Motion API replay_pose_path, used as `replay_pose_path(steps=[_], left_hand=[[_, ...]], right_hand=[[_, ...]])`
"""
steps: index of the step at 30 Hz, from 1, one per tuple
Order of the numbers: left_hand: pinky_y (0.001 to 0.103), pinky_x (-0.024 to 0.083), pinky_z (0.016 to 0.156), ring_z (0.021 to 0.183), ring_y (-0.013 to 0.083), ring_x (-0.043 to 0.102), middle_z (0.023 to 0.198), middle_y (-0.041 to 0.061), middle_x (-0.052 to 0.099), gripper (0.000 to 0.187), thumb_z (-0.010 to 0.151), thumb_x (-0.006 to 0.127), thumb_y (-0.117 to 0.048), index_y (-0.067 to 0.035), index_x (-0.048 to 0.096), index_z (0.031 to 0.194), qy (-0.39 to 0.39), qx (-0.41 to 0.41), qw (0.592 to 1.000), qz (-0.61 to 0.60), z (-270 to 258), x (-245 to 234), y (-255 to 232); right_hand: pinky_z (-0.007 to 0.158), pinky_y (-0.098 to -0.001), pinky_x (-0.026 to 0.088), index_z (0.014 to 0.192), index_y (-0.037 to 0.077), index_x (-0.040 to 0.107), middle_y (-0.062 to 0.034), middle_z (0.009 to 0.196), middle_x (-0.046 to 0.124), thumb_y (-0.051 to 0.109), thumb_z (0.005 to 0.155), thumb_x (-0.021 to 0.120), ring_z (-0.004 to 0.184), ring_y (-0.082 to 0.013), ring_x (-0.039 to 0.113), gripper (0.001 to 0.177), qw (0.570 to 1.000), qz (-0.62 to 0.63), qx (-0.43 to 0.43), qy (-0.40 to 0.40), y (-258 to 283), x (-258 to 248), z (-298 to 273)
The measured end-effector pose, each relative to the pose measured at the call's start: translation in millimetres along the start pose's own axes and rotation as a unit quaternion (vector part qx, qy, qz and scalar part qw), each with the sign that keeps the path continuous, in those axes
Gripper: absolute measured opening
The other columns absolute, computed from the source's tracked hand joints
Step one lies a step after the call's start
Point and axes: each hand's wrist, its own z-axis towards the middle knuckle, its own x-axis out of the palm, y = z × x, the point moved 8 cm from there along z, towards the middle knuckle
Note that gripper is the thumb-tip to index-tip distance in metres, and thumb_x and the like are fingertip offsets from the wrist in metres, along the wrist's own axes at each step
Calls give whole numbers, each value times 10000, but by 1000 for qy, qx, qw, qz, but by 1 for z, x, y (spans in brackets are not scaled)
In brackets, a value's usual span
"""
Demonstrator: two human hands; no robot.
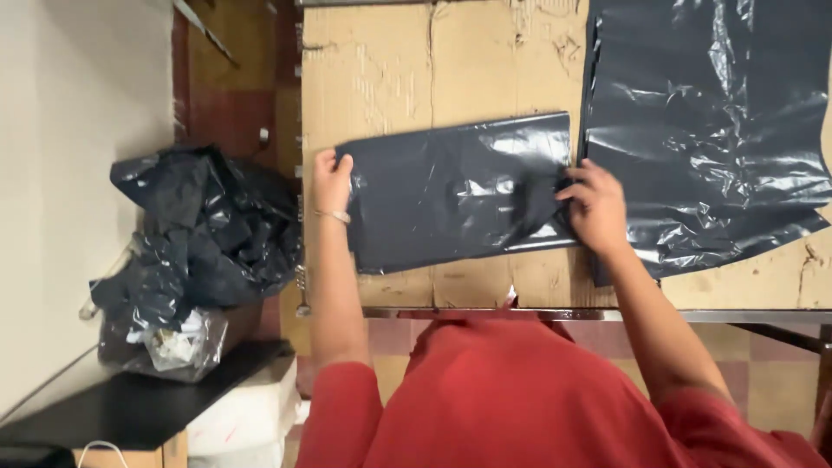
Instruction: Folding plastic bags and placing them into a storage crate
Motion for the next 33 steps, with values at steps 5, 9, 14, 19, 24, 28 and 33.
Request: replay_pose_path(steps=[5,9,14,19,24,28,33], left_hand=[[655,434,1008,1328,370,502,1350,157,594,611,809,758,-386,-104,613,1332,-123,356,850,368,-112,52,-161],[726,112,1208,1602,338,46,1737,29,163,631,1002,518,-432,-151,438,1561,82,340,822,449,-177,122,-164],[766,212,1150,1587,367,86,1719,98,182,875,934,589,-620,-155,297,1615,138,296,820,470,-199,39,-133],[765,194,1158,1601,351,29,1734,102,133,1048,843,570,-743,-142,226,1630,218,336,782,477,-239,-11,-62],[433,444,646,902,233,604,882,-62,578,130,920,505,-357,-266,593,890,150,568,660,468,-261,19,8],[369,558,642,787,174,712,805,-87,658,237,870,532,-491,-270,592,807,414,526,612,420,-316,45,-58],[332,521,1004,1053,226,723,983,39,790,227,948,646,-355,-211,813,893,547,199,799,151,-190,79,-76]], right_hand=[[1013,-489,487,1062,75,748,-156,1179,708,34,878,727,1179,-374,654,190,996,13,-6,-87,84,14,84],[1204,-593,234,1541,118,475,-180,1533,495,578,1060,462,1489,-374,374,665,998,5,-52,24,142,142,102],[1210,-625,177,1587,173,459,-138,1639,415,565,948,617,1534,-353,305,765,992,-104,-61,34,73,102,65],[1194,-618,277,1508,-11,520,-251,1532,517,430,950,674,1466,-440,408,728,990,-143,-12,14,68,67,40],[1194,-609,276,1462,32,521,-230,1503,517,689,570,795,1465,-448,393,1141,947,-110,-241,182,222,127,-46],[1222,-572,275,1392,30,575,-214,1497,526,457,672,824,1448,-411,432,874,960,24,-224,167,220,131,-116],[922,-542,529,1019,3,779,-212,943,772,356,982,636,984,-383,719,383,813,473,248,235,102,176,-190]])
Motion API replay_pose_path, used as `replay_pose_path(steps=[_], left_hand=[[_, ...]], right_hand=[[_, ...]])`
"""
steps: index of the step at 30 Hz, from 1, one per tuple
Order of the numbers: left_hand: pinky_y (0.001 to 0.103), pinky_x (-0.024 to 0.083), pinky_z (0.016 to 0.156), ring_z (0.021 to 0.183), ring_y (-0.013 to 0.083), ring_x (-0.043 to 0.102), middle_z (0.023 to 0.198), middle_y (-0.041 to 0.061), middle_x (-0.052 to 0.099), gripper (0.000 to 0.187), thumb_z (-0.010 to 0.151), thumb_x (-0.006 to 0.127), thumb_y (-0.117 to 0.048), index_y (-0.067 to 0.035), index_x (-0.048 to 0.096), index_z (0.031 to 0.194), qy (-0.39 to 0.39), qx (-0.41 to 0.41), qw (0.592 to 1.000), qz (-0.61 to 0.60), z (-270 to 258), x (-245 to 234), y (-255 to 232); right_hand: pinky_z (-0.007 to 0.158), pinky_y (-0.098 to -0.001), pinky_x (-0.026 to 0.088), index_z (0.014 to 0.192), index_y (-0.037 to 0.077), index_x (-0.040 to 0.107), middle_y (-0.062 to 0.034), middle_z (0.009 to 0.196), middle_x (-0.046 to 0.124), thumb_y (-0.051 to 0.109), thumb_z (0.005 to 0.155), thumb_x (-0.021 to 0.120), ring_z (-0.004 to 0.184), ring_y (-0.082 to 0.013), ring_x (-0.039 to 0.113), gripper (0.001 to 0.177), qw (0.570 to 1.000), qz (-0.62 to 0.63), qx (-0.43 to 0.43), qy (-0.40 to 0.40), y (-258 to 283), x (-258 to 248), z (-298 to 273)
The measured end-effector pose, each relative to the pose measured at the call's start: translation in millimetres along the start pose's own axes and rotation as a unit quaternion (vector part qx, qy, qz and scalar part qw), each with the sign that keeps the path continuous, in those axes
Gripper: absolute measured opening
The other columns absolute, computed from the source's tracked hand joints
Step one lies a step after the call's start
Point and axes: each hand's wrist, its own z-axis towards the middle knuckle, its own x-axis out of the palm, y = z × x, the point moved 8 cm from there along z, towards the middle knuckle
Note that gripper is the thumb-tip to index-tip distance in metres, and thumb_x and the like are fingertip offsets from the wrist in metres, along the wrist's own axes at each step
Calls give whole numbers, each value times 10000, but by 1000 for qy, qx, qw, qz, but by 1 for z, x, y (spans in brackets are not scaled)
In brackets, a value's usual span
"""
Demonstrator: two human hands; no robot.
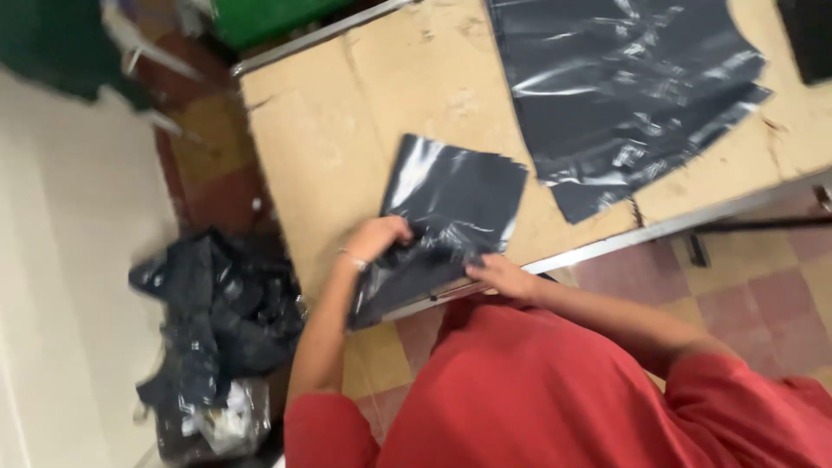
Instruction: Folding plastic bags and placing them into a storage crate
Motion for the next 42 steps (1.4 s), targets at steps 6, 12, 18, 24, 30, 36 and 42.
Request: replay_pose_path(steps=[6,12,18,24,30,36,42], left_hand=[[311,514,739,792,157,634,774,-9,685,171,938,775,-336,-172,740,907,-204,-99,973,43,3,-46,104],[419,561,862,1043,277,723,1031,69,775,360,928,726,-487,-180,699,1114,-303,-203,901,236,-47,-91,87],[427,593,777,1023,219,702,1031,-31,744,328,853,753,-494,-264,738,1087,-370,-85,826,418,24,-18,-124],[544,503,1018,1313,396,531,1402,164,575,700,843,770,-442,-105,548,1415,-285,40,889,357,196,128,-210],[487,548,1003,1415,316,445,1464,87,524,680,885,685,-518,-141,527,1429,-248,43,871,422,226,188,-218],[454,484,1083,1404,314,448,1480,90,508,706,852,738,-428,-132,508,1451,-267,15,846,460,195,215,-213],[489,348,1202,1431,326,425,1514,106,491,757,836,716,-202,-139,429,1534,-199,10,896,397,188,209,-185]], right_hand=[[799,-460,662,1261,62,672,-176,1228,708,370,984,719,1019,-309,749,417,804,515,205,-215,-6,-21,13],[791,-336,571,898,73,789,-88,823,716,269,912,668,791,-176,669,231,941,161,-27,-296,160,-194,-83],[884,-412,538,1189,47,708,-160,1082,673,151,941,786,1052,-332,658,280,771,-216,-86,-592,98,-480,-139],[1163,-573,370,1572,63,368,-326,1470,509,490,878,772,1377,-469,490,910,843,-139,177,-489,17,-598,-79],[961,-466,526,1474,343,554,-107,1023,776,427,820,829,1070,-340,708,715,904,-130,73,-401,83,-592,-106],[1054,-438,502,1361,285,685,-100,1078,799,371,826,740,1124,-334,695,544,889,-347,-133,-269,142,-551,-128],[1066,-487,478,1239,78,732,-186,1219,734,58,941,664,1218,-361,652,306,938,-132,-251,-200,233,-541,-92]])
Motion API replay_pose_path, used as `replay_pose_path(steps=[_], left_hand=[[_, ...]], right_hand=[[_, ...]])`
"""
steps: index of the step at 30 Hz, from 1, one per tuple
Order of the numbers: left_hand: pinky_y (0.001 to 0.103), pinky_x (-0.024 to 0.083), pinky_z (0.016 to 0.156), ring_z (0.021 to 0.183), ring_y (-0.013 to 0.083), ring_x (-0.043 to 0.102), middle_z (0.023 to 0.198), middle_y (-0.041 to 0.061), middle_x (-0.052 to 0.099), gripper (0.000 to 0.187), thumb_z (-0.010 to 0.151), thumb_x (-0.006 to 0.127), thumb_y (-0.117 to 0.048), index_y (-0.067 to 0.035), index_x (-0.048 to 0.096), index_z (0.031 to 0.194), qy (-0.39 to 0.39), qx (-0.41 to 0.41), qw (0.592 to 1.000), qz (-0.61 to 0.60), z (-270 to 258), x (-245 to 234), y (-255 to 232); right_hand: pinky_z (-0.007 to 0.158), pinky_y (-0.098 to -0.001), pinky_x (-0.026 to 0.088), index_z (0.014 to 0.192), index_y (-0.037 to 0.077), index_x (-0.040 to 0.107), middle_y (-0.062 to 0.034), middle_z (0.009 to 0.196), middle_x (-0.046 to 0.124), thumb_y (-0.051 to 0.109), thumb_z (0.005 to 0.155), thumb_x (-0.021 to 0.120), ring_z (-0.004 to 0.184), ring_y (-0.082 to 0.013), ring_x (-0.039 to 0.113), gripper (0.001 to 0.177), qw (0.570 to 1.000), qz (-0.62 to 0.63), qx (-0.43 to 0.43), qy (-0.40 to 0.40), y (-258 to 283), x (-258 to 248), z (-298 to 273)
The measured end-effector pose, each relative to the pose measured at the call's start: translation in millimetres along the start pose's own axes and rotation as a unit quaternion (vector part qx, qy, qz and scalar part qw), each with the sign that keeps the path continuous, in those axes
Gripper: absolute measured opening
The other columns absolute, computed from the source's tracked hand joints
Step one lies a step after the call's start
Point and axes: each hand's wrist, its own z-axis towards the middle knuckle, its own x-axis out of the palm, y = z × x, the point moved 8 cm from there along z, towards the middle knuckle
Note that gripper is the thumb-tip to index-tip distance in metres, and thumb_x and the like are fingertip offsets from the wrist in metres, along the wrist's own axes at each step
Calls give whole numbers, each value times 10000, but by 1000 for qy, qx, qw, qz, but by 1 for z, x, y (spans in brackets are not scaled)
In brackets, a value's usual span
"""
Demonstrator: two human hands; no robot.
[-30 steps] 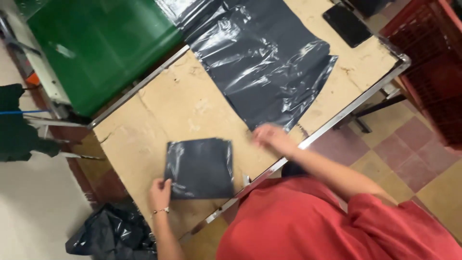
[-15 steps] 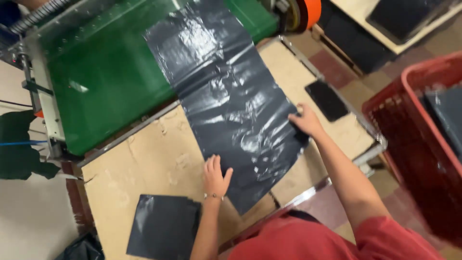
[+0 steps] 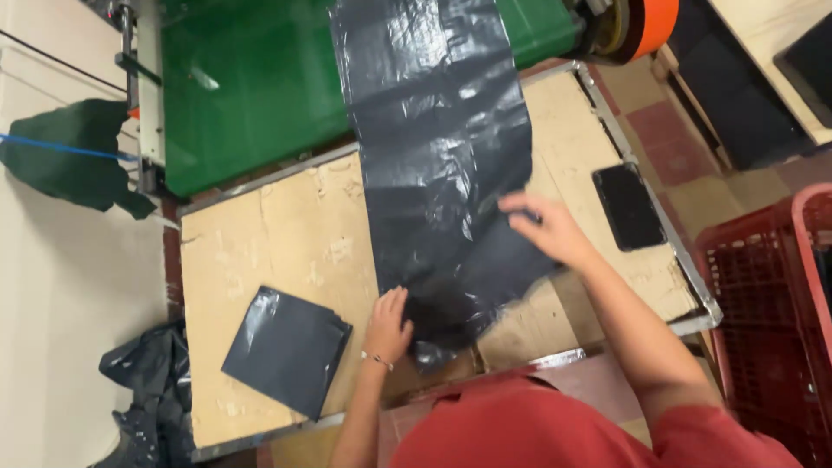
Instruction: Folding plastic bags and placing them into a storage crate
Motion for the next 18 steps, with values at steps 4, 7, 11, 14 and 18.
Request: replay_pose_path(steps=[4,7,11,14,18], left_hand=[[503,350,1238,1444,378,418,1516,190,472,996,711,770,12,-106,305,1585,29,-56,998,-2,-7,10,43],[427,406,1187,1486,284,362,1567,74,420,935,753,740,-117,-161,324,1590,-62,-57,996,40,-10,-17,32],[410,453,1146,1486,259,373,1574,79,422,885,791,677,35,-135,332,1588,-133,-91,984,75,-1,-9,37],[444,403,1185,1483,325,365,1589,147,389,898,817,640,132,-97,284,1609,-185,-122,975,-18,4,-21,38],[436,346,1212,1415,352,449,1430,145,543,406,1027,538,-26,-79,573,1428,-359,-11,889,-283,26,-45,66]], right_hand=[[1058,-337,499,1363,128,642,-68,1269,680,110,1013,573,1129,-155,648,357,975,183,86,-93,-4,-17,25],[1076,-387,482,1563,182,456,-153,1556,442,110,888,751,1352,-265,489,741,976,187,112,-9,3,3,19],[1012,-408,506,1513,97,516,-177,1422,530,-47,868,674,1244,-290,556,680,982,121,133,63,26,38,19],[888,-369,590,1489,107,542,-170,1326,606,-44,929,590,1113,-256,661,582,967,206,147,39,50,41,30],[812,-360,676,1485,137,549,-148,1302,662,24,987,559,1046,-210,752,511,916,341,209,-42,6,-9,9]])
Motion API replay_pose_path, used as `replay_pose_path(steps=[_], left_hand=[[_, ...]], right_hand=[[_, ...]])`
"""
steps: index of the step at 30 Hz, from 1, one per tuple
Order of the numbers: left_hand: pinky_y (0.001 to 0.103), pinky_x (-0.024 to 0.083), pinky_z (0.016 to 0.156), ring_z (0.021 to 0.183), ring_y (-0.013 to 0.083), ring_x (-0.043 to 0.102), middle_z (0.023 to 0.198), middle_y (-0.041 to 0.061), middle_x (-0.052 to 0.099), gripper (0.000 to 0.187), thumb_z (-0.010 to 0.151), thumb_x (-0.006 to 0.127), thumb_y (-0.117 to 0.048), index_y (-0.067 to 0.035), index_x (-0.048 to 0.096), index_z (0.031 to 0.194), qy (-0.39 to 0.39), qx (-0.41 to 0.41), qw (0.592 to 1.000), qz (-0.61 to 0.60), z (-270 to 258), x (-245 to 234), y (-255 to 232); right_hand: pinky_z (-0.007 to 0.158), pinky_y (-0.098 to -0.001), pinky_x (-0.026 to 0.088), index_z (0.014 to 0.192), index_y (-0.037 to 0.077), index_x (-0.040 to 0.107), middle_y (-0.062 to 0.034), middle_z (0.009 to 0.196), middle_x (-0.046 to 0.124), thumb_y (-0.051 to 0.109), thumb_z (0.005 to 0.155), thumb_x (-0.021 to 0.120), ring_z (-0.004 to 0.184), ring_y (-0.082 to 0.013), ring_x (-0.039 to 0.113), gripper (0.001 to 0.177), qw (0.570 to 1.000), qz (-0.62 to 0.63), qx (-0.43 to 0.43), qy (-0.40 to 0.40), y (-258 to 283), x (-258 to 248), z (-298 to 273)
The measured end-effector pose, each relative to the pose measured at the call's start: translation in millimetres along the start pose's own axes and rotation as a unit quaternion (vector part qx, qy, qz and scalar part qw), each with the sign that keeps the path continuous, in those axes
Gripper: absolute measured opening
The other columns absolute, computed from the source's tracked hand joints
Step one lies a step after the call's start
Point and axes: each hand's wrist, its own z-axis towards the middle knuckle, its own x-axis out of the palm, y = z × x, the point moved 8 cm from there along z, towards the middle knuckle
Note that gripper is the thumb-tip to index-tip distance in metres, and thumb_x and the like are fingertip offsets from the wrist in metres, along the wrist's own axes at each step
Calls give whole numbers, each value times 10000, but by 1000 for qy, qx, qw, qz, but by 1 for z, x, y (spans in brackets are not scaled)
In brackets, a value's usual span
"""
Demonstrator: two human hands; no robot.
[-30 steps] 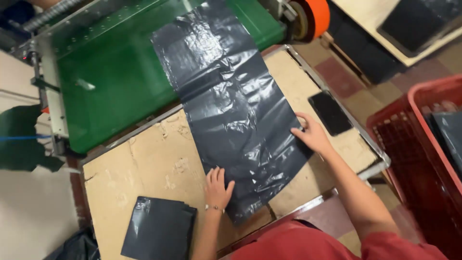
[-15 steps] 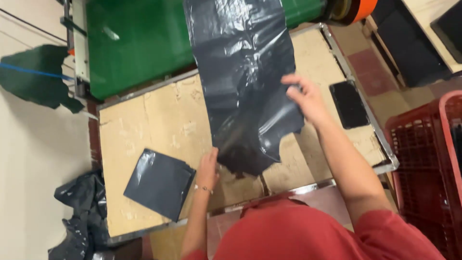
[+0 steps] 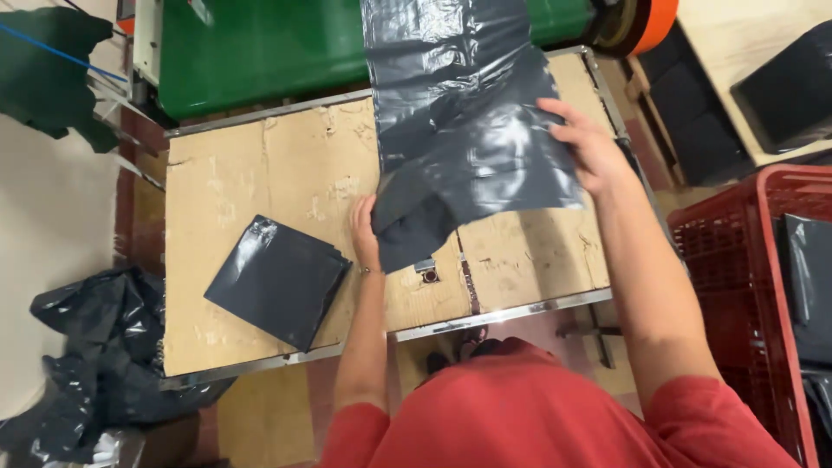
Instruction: Folding plastic bags and placing them into a storage crate
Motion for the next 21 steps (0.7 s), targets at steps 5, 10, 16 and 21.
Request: replay_pose_path(steps=[5,10,16,21], left_hand=[[373,463,1097,1238,252,637,1195,-2,711,185,937,691,-83,-155,735,1102,12,112,994,-12,9,-35,-109],[341,520,992,1276,105,595,1190,-168,672,246,870,735,-159,-309,685,1059,134,195,954,183,-49,8,-83],[381,491,997,1334,183,487,1264,-65,577,384,878,566,-92,-278,633,1207,280,238,876,312,-108,29,-21],[414,390,1090,1357,174,445,1224,-36,549,99,930,519,-191,-210,567,1015,245,317,863,309,-117,27,-15]], right_hand=[[752,-361,636,1436,154,569,-84,1101,681,74,936,584,961,-179,724,507,989,-90,70,-90,-138,-171,-10],[827,-356,552,1336,206,692,-74,1023,670,45,880,582,978,-190,627,496,958,-189,160,-147,-238,-207,-63],[748,-370,566,1064,252,740,-41,960,681,208,828,825,911,-199,658,255,935,-243,85,-243,-266,-242,-40],[777,-268,568,1270,243,718,-69,1093,678,72,770,817,953,-154,649,537,924,-312,-4,-219,-181,-157,-34]])
